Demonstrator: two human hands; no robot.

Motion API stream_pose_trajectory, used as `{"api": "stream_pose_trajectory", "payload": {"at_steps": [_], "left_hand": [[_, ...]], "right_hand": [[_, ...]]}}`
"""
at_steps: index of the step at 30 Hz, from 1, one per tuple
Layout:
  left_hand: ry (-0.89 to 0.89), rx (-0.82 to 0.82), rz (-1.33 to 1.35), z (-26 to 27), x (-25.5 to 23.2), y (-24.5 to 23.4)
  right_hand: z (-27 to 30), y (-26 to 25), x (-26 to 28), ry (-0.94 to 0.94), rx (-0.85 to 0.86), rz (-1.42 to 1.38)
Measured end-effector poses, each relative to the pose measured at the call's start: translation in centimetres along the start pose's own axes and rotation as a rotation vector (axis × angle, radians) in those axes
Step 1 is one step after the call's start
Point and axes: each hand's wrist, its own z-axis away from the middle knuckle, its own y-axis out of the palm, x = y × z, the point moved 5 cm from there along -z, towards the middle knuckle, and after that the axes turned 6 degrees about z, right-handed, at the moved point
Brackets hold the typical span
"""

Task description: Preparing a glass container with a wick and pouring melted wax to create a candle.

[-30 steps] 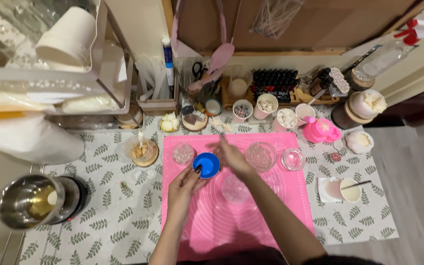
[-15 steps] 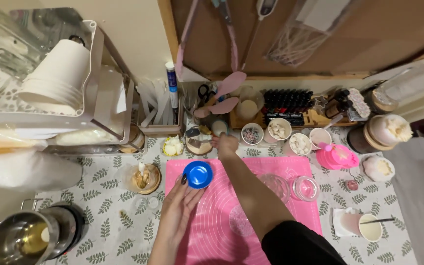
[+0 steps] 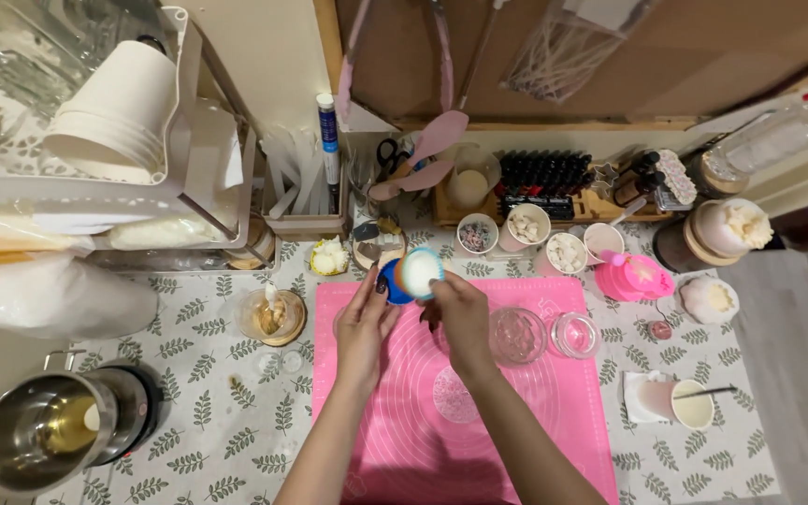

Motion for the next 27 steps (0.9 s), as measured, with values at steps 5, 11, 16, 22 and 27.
{"api": "stream_pose_trajectory", "payload": {"at_steps": [5, 11, 16, 22, 27], "left_hand": [[-0.022, 0.095, -0.003, 1.2, 0.8, 1.2], [-0.053, 0.016, -0.034, 1.2, 2.2, -1.1], [0.002, 0.001, -0.071, 1.4, 0.8, -0.5], [-0.003, 0.085, -0.152, -1.1, 1.0, -2.4], [-0.113, -0.002, -0.336, -0.8, -0.8, -0.6]], "right_hand": [[1.5, -0.5, 1.5, -0.211, -0.030, 0.417], [1.5, 0.3, 0.0, -0.352, 0.103, 0.678], [0.2, 0.8, -2.5, -0.133, 0.203, 0.428], [-0.9, 0.3, -5.8, 0.147, 0.378, -0.143], [-1.3, -0.1, -5.8, 0.228, 0.332, -0.216]]}}
